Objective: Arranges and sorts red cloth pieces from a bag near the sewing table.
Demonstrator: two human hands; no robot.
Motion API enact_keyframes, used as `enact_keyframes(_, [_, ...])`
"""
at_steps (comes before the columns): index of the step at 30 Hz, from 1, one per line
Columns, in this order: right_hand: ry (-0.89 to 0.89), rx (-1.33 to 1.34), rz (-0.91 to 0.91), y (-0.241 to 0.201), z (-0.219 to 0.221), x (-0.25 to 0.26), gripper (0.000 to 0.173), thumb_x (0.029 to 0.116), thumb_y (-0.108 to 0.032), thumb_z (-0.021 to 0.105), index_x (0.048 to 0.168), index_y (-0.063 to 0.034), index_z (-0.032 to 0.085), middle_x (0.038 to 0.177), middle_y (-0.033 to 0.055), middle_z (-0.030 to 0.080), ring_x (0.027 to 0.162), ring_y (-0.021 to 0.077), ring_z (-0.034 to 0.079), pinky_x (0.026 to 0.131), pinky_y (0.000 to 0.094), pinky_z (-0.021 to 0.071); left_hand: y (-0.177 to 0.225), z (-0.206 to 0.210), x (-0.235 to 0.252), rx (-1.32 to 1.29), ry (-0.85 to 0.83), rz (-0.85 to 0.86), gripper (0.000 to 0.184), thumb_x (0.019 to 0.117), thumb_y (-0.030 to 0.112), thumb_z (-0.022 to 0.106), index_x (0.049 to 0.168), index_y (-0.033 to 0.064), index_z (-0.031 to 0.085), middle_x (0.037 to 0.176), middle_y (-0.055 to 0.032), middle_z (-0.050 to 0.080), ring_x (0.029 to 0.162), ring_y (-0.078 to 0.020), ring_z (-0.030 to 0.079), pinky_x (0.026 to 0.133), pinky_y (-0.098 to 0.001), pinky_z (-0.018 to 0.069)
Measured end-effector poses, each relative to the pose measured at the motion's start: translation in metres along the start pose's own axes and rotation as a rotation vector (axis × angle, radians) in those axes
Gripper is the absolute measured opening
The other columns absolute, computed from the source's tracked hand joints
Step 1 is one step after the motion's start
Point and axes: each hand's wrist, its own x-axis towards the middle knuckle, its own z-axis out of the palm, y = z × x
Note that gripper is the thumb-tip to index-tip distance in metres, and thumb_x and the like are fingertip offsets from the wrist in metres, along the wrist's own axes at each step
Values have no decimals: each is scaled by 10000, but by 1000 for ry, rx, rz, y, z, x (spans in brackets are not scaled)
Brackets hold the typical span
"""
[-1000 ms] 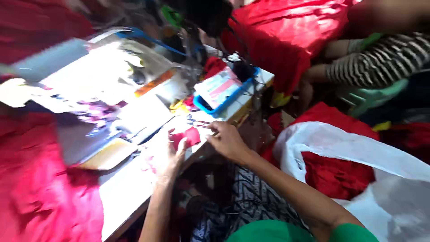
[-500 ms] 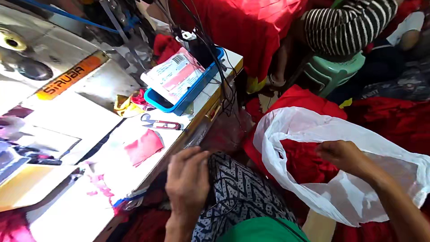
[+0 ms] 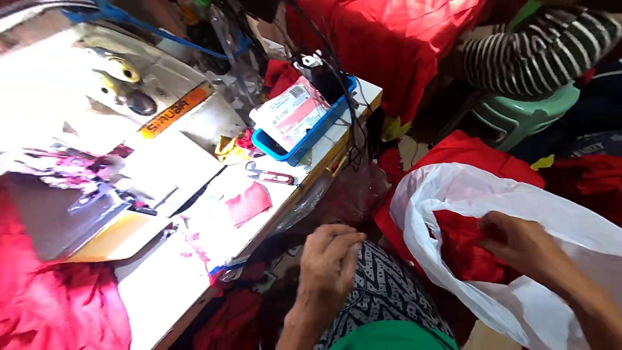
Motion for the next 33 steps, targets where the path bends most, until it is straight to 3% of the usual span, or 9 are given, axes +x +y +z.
enact_keyframes(5, [88, 299, -424, -83, -18, 2, 274, 912, -358, 648, 1001, -99, 660, 819, -122, 660, 739, -100, 593, 682, 113, 511, 32, 12, 18, -486, -160, 18, 598, 952, 265, 697, 1347, -149, 524, 1270, -260, 635, 1211, -218, 625, 1062, -332, 488])
enact_keyframes(8, [45, 629, -569, -143, 4, 25, 141, 897, -285, 703, 986, -210, 625, 820, -171, 653, 732, -75, 624, 656, 119, 548, 39, 3, 24, -631, -126, -85, 666, 967, 276, 668, 1427, -149, 440, 1314, -257, 604, 1223, -178, 605, 1061, -314, 483])
enact_keyframes(12, [-58, 882, -583, -209, 34, 58, 207, 856, -41, 689, 1033, -108, 605, 820, -76, 671, 668, -6, 639, 579, 161, 558, 18, -39, 20, -604, 147, -359, 326, 1017, 95, 533, 1325, -2, 577, 1139, -23, 689, 957, -23, 668, 836, -228, 574])
enact_keyframes(16, [-134, 961, -456, -255, 77, 98, 247, 914, -9, 686, 1132, 9, 572, 829, 54, 660, 633, 71, 625, 570, 237, 551, -24, -88, 16, -328, 374, -485, 259, 1028, 73, 519, 1278, 29, 573, 948, 44, 693, 781, -7, 658, 701, -205, 566])
enact_keyframes(19, [-87, 778, -397, -285, 115, 127, 349, 915, -41, 681, 1225, 66, 565, 861, 154, 672, 724, 216, 662, 688, 395, 564, -64, -106, 22, -4, 418, -510, 255, 1035, 127, 565, 1263, 16, 594, 831, 9, 642, 622, -14, 584, 588, -193, 515])
enact_keyframes(23, [-50, 468, -347, -293, 138, 131, 454, 951, -89, 651, 1373, 30, 536, 1203, 253, 656, 1114, 415, 652, 892, 596, 531, -118, -102, 6, 408, 255, -534, 323, 1024, 175, 578, 1286, -11, 614, 987, -200, 712, 831, -311, 695, 781, -511, 557])
enact_keyframes(25, [70, 399, -442, -277, 128, 111, 426, 946, -100, 680, 1348, 3, 582, 1261, 244, 613, 1152, 410, 618, 868, 579, 536, -120, -93, -5, 460, 242, -493, 387, 1017, 185, 579, 1306, -71, 600, 1170, -293, 670, 1077, -429, 660, 959, -583, 494])
enact_keyframes(28, [80, 382, -646, -229, 95, 85, 239, 948, -91, 668, 1169, -2, 691, 1058, 167, 653, 943, 305, 656, 766, 481, 547, -110, -87, -12, 535, 376, -370, 492, 1004, 216, 593, 1354, -124, 534, 1305, -391, 571, 1204, -539, 575, 1049, -603, 425])
enact_keyframes(33, [-216, 420, -587, -115, 14, 37, 200, 997, -143, 576, 950, -3, 710, 795, 32, 678, 687, 28, 618, 664, 201, 535, -52, -57, 11, 404, 264, -97, 259, 994, 97, 577, 1095, -124, 667, 1116, -325, 650, 1009, -366, 666, 875, -418, 548])
